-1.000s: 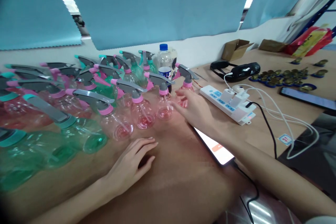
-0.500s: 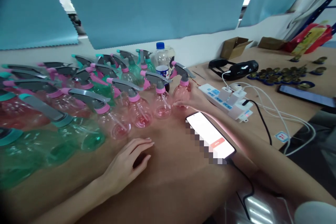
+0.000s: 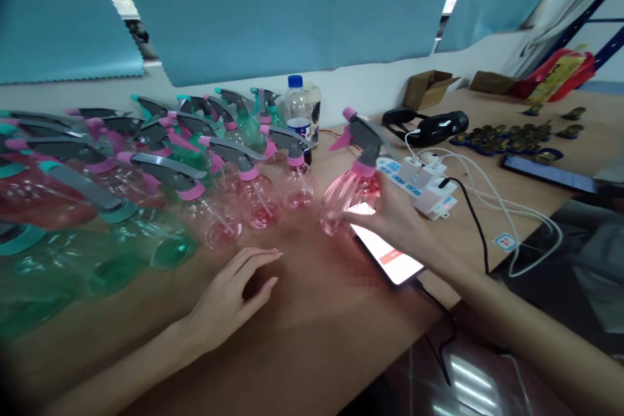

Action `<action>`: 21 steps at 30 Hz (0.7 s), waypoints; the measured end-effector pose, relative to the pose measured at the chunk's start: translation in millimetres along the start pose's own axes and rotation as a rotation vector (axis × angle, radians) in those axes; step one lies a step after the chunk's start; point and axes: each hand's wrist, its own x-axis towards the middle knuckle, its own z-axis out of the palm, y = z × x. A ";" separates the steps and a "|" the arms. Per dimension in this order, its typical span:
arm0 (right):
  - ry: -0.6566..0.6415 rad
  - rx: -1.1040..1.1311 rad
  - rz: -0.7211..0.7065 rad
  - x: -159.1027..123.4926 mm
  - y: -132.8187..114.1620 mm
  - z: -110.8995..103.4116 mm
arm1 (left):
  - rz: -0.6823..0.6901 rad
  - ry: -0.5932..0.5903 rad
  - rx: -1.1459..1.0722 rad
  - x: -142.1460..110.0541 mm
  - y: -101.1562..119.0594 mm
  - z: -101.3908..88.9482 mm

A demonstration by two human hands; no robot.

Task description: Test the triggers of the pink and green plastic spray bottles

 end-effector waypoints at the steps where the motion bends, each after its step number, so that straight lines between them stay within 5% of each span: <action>1: 0.007 0.032 0.003 -9.7 -6.8 5.0 | -0.019 0.003 -0.008 -0.1 2.6 0.2; 6: -0.086 -0.023 0.004 -41.2 -38.3 40.4 | -0.102 0.011 -0.041 -2.4 9.0 -1.7; 13: -0.131 -0.152 -0.214 -50.2 -82.4 73.4 | -0.142 -0.023 -0.064 -22.6 3.7 -7.9; 17: -0.203 -0.078 -0.265 -54.0 -102.7 89.9 | -0.162 0.028 -0.128 -43.3 2.3 -17.4; 21: -0.417 0.113 -0.337 -47.5 -115.5 94.4 | -0.197 0.066 -0.206 -64.5 0.8 -27.1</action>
